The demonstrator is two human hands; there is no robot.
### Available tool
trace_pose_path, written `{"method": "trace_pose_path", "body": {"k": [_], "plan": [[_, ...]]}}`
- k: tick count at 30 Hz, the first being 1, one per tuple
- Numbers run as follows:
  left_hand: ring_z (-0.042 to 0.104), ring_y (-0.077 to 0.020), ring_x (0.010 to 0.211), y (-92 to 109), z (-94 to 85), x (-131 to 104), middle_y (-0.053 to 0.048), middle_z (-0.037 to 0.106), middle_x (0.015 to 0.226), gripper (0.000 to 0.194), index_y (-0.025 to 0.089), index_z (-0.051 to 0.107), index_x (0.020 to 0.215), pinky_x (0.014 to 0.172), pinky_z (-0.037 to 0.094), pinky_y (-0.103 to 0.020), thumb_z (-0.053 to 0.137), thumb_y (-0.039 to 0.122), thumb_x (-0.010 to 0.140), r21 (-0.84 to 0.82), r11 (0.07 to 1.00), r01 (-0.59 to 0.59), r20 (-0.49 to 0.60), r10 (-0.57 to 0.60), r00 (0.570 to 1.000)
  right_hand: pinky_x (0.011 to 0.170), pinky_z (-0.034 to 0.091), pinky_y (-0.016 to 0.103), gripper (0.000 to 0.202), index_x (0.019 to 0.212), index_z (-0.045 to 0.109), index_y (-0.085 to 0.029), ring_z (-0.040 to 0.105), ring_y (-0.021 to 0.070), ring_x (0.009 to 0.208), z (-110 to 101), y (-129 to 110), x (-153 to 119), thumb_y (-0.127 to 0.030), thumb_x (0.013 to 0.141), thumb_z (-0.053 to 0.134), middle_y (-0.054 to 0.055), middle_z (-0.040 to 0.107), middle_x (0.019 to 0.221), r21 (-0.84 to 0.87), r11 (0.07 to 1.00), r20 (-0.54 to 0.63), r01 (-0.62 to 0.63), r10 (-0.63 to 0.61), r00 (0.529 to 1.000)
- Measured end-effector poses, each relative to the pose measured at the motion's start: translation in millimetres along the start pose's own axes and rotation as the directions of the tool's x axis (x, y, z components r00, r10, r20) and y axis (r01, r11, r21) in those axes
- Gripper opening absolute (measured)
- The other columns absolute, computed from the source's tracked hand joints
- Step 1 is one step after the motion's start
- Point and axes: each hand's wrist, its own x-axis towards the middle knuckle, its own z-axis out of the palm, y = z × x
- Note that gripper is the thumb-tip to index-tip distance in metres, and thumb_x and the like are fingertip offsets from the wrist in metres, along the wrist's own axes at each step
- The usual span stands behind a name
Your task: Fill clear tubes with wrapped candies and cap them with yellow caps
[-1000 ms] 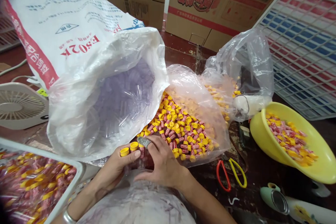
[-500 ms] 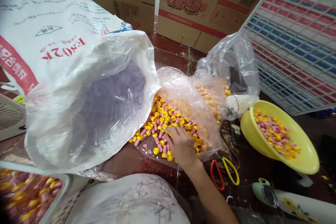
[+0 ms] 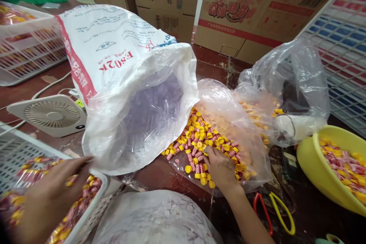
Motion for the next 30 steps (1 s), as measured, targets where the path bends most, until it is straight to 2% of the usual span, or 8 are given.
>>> {"method": "trace_pose_path", "body": {"k": [2,6,10,14,18,22,26,30], "plan": [[0.072,-0.0263,0.090,45,17.7,18,-0.008,0.075,0.100,0.024,0.023,0.066,0.106,0.076,0.053,-0.036,0.045,0.031,0.099,0.080,0.983,-0.162,0.153,0.149,0.977,0.059,0.040,0.029,0.012,0.087,0.058,-0.020,0.068,0.0211,0.067,1,-1,0,-0.025,0.097,0.055,0.005,0.070,0.077,0.045,0.999,-0.011,0.001,0.000,1.000],[0.074,-0.0327,0.079,99,48.9,60,-0.015,0.073,0.096,0.029,0.013,0.064,0.106,0.056,0.051,-0.037,0.042,0.031,0.099,0.324,0.943,-0.077,0.379,-0.055,0.924,0.067,0.048,0.031,0.004,0.097,0.060,-0.019,0.070,0.0245,0.081,0,1,-4,-0.021,0.093,0.059,0.008,0.072,0.091,0.090,0.996,-0.014,0.004,-0.002,1.000],[0.074,-0.0354,0.082,96,60.6,79,-0.019,0.074,0.098,0.038,0.006,0.057,0.122,0.061,0.054,-0.041,0.045,0.033,0.098,0.322,0.946,-0.027,0.364,-0.097,0.926,0.073,0.052,0.034,0.004,0.093,0.060,-0.020,0.069,0.0261,0.086,-4,9,-12,-0.016,0.092,0.060,0.008,0.071,0.093,0.153,0.988,-0.001,0.006,-0.006,1.000],[0.069,-0.0360,0.103,86,62.6,64,-0.018,0.072,0.109,0.037,0.009,0.058,0.127,0.076,0.056,-0.042,0.049,0.025,0.094,0.194,0.979,-0.061,0.352,-0.012,0.936,0.073,0.055,0.035,0.006,0.088,0.060,-0.020,0.068,0.0254,0.085,-8,11,-15,-0.022,0.094,0.060,0.007,0.070,0.087,0.356,0.934,-0.076,0.004,0.025,0.997],[0.068,-0.0305,0.101,98,65.2,40,-0.014,0.072,0.107,0.035,0.014,0.064,0.122,0.086,0.055,-0.042,0.055,0.025,0.090,-0.215,0.977,-0.017,0.367,0.097,0.925,0.075,0.059,0.033,0.010,0.093,0.064,-0.021,0.069,0.0208,0.081,-20,-9,-4,-0.030,0.092,0.068,0.004,0.068,0.087,0.711,0.703,-0.155,-0.011,0.173,0.973],[0.068,-0.0242,0.097,125,59.5,28,-0.007,0.073,0.107,0.030,0.022,0.069,0.114,0.087,0.053,-0.035,0.064,0.031,0.086,-0.641,0.730,0.236,0.525,0.193,0.829,0.083,0.060,0.034,0.017,0.100,0.068,-0.021,0.071,0.0205,0.092,-41,-47,18,-0.032,0.088,0.074,0.007,0.068,0.105,0.918,0.396,-0.118,0.012,0.246,0.962],[0.065,-0.0210,0.083,147,48.3,28,-0.004,0.072,0.089,0.025,0.020,0.071,0.102,0.077,0.051,-0.030,0.071,0.034,0.082,-0.740,0.409,0.534,0.657,0.270,0.704,0.087,0.058,0.031,0.007,0.096,0.071,-0.022,0.071,0.0188,0.094,-55,-73,33,-0.027,0.092,0.070,0.005,0.074,0.101,0.929,0.358,-0.134,0.100,0.071,0.988],[0.064,-0.0180,0.079,152,46.6,29,-0.002,0.070,0.087,0.024,0.018,0.069,0.095,0.080,0.051,-0.030,0.077,0.035,0.080,-0.707,0.072,0.703,0.682,0.333,0.652,0.095,0.056,0.037,0.025,0.106,0.068,-0.020,0.068,0.0230,0.107,-54,-79,29,-0.039,0.089,0.072,0.008,0.073,0.109,0.901,0.392,-0.126,0.183,-0.167,0.978]]}}
